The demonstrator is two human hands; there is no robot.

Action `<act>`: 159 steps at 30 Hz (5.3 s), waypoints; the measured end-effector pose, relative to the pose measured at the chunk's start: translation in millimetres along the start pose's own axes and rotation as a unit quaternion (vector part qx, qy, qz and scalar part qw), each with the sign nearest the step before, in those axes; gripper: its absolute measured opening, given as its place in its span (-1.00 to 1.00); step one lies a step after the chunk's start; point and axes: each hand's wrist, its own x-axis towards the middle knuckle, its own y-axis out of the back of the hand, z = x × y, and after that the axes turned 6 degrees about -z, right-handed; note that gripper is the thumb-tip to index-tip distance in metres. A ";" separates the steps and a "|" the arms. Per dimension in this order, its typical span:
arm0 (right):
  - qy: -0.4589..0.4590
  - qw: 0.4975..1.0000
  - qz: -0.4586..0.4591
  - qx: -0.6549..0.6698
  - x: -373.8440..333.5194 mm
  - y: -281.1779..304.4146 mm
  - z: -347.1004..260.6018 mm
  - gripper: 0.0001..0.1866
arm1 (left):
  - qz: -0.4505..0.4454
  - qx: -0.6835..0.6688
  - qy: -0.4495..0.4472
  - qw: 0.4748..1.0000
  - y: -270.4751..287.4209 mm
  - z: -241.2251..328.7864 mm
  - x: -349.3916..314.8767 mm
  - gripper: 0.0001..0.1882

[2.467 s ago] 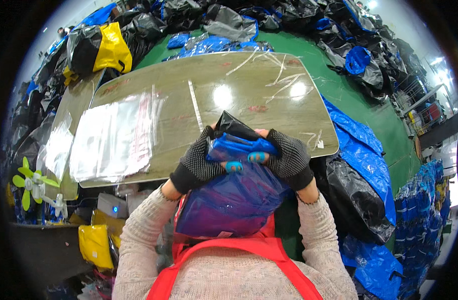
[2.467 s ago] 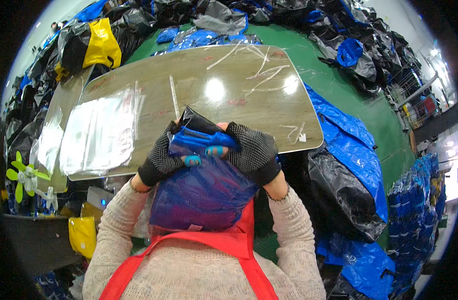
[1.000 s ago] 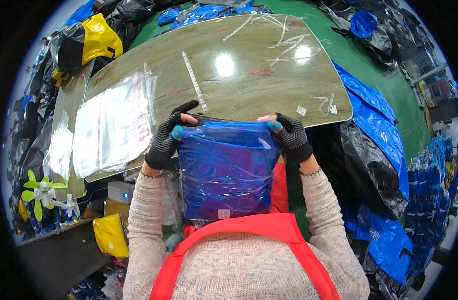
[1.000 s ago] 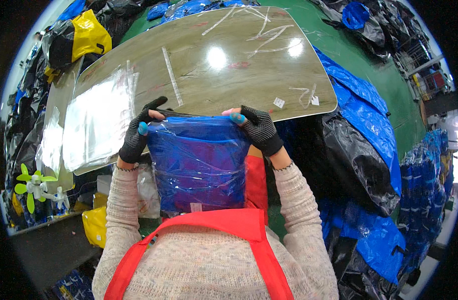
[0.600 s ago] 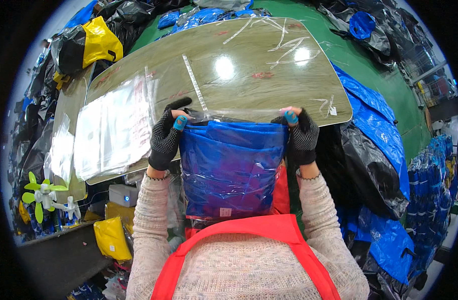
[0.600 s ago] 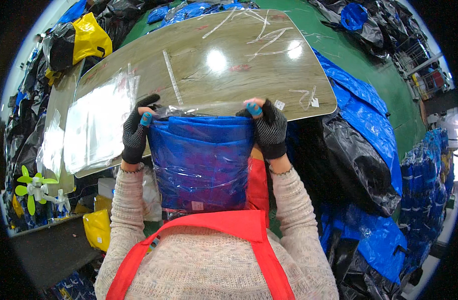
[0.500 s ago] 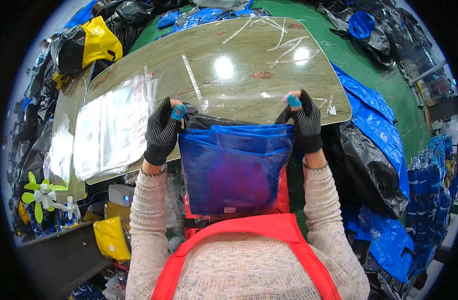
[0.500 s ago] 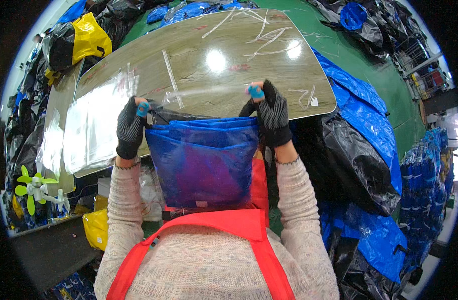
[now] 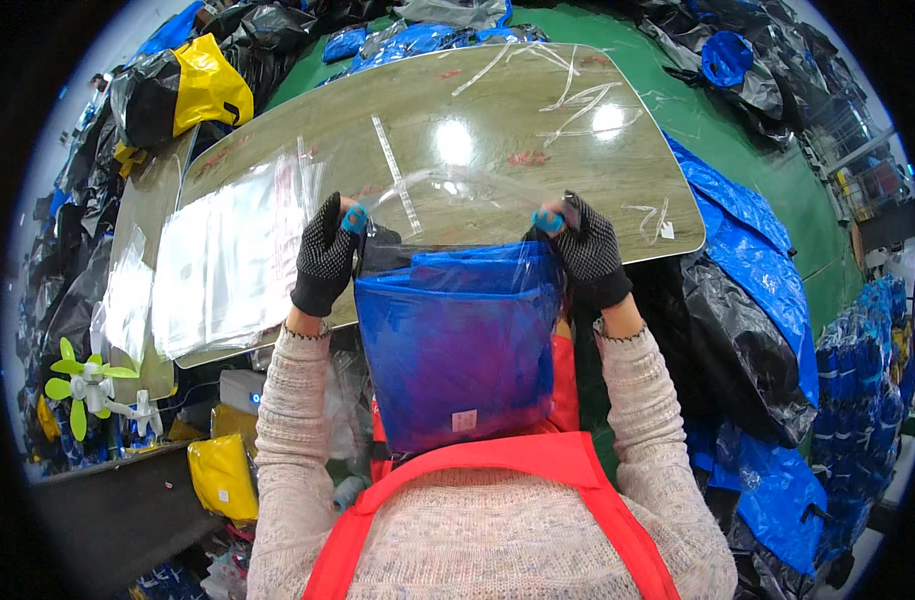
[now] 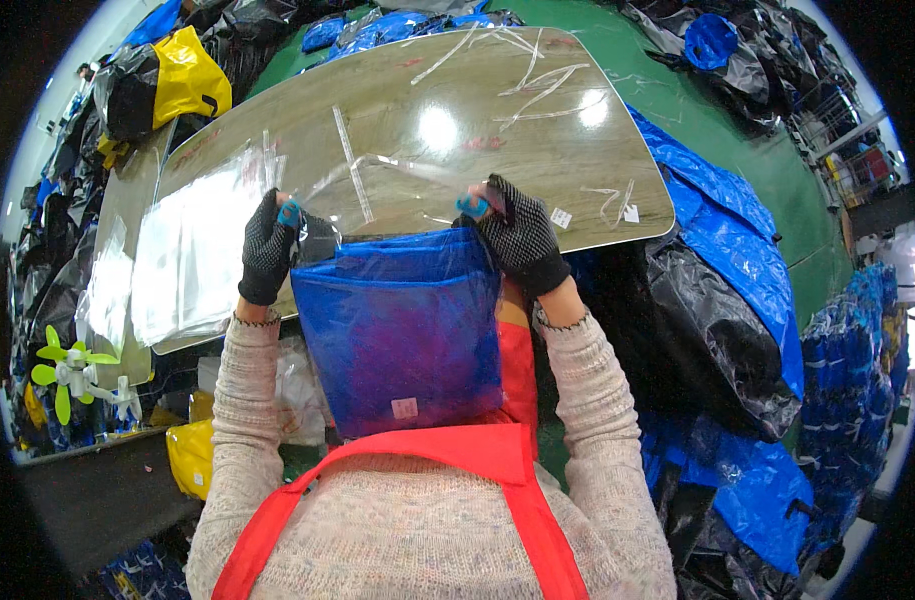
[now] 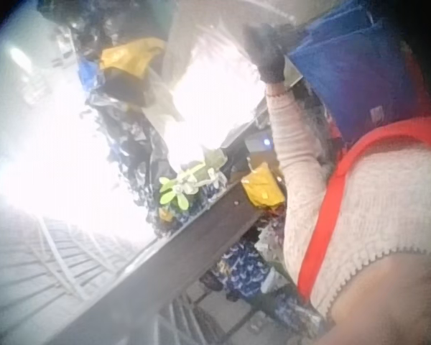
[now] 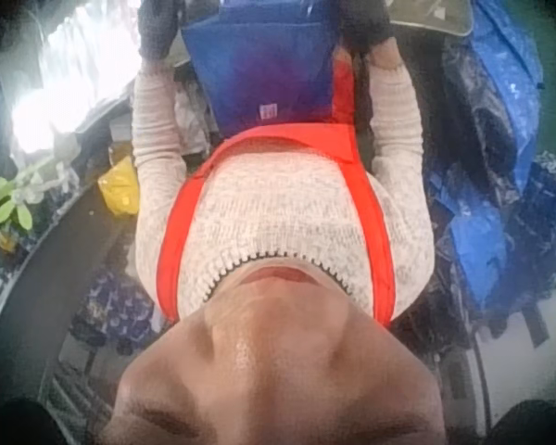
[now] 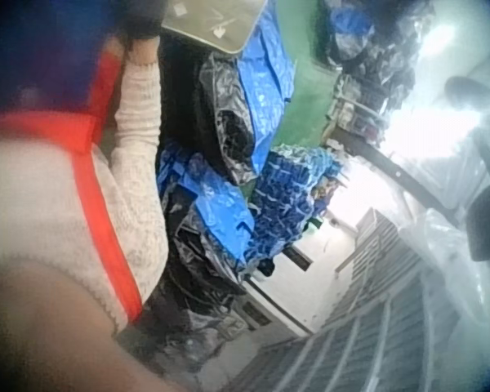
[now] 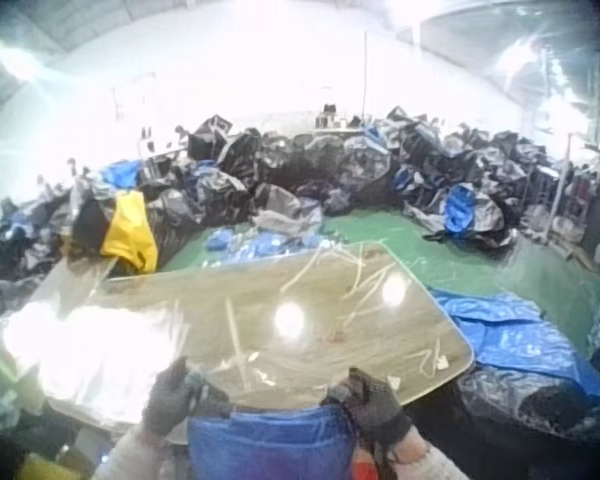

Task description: The person repeatedly places blue and black plastic mailers into clear poly bags on a workbench, folds the mailers, and seals the bags. The person handles multiple mailers one at a time and stacks the sealed packages on the table.

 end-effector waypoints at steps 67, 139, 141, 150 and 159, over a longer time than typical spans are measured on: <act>0.260 0.888 -0.237 -0.295 181.3 -58.6 -50.1 -0.81 | -0.089 -0.184 0.058 0.977 -17.0 -30.8 80.5 -0.65; 0.045 0.952 -0.068 -0.294 -100.7 174.4 -128.9 -0.77 | -0.232 -0.455 0.237 0.826 -46.9 -78.2 222.8 -0.39; 0.107 0.961 -0.166 -0.194 -136.4 141.8 -119.1 -0.78 | -0.224 -0.502 0.250 0.797 -42.1 -74.4 206.4 -0.38; -0.092 0.867 -0.490 -0.020 -183.6 136.3 -35.2 -0.46 | -0.191 -0.363 0.196 0.890 62.3 9.6 87.4 -0.41; -0.418 0.775 0.155 -0.447 -12.5 207.9 151.4 -0.42 | -0.122 -0.200 0.430 0.872 127.1 63.3 -158.6 -0.35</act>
